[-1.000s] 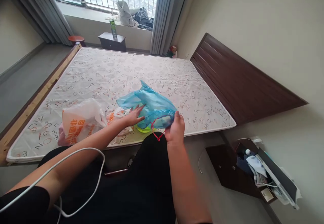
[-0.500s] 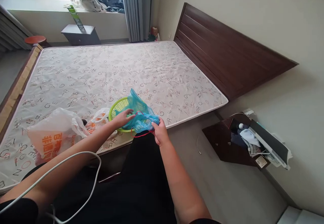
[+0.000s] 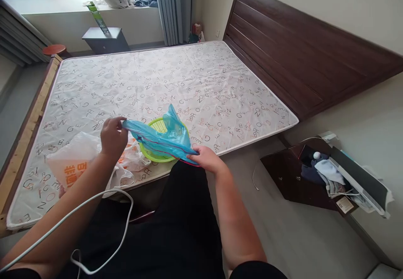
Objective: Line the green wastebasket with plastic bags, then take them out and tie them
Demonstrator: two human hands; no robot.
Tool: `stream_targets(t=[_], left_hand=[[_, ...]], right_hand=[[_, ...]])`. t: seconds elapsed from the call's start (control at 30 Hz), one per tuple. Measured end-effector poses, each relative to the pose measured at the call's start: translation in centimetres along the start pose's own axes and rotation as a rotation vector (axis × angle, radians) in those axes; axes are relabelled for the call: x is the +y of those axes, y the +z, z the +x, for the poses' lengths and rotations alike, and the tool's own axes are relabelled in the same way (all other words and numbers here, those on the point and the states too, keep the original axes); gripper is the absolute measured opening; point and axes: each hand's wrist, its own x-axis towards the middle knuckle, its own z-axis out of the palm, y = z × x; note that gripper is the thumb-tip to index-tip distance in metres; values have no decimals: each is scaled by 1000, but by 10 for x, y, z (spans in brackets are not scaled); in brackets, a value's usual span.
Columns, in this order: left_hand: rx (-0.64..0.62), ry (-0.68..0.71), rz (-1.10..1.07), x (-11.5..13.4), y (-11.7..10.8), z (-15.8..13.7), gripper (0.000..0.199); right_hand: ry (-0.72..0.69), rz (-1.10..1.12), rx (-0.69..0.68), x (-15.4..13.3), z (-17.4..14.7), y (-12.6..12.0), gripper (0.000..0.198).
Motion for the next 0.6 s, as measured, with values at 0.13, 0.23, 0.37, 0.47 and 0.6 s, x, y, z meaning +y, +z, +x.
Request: stream_targets(t=[0.13,0.23,0.37,0.47,0.6], left_hand=[[85,-104,-279,5,14,-9,25],[-154,-352,-388,10,38,-17,27],[-728,-410,-376,6,46,-18,7],[-956,-410,-318,-6,36,-5,5],[-591,-524,-256,-31,21,17,14]], right_hand=[[-300,-279,370,-8,29,19,20],[-414,-267,337,-7,66,48,10],[-134,-228,-38,6,95,67,7],[-37,-52,128,22,96,52,14],[89,338,307,44,87,16,21]])
